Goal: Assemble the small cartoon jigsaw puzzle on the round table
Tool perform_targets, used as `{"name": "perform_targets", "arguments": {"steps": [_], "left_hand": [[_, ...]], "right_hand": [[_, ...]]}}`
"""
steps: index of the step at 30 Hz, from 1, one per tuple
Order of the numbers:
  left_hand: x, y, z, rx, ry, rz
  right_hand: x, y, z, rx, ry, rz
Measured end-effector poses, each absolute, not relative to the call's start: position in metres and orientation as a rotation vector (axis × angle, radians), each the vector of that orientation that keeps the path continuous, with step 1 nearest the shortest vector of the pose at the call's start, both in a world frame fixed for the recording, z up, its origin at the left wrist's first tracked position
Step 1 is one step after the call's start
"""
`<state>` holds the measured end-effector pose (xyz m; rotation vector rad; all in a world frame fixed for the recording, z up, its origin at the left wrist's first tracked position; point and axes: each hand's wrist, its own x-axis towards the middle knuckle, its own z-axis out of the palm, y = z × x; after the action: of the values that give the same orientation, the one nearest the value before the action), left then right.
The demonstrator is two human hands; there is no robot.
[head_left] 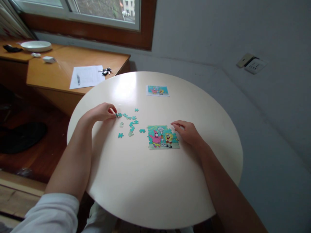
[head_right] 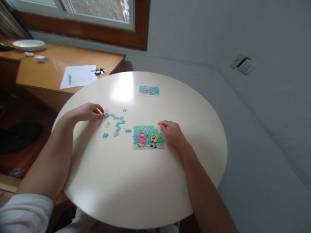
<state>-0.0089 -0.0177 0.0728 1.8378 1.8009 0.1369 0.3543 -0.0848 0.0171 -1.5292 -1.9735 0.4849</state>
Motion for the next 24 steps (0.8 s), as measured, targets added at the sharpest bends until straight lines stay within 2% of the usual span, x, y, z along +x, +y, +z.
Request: {"name": "perform_targets", "arguments": {"steps": [15, 24], "left_hand": [[-0.011, -0.012, 0.066, 1.819, 1.957, 0.351], [-0.007, -0.008, 0.056, 1.783, 1.895, 0.533]], "right_hand": [[0.353, -0.086, 0.02, -1.545, -1.968, 0.501], [0.355, -0.084, 0.014, -1.516, -1.979, 0.469]]}}
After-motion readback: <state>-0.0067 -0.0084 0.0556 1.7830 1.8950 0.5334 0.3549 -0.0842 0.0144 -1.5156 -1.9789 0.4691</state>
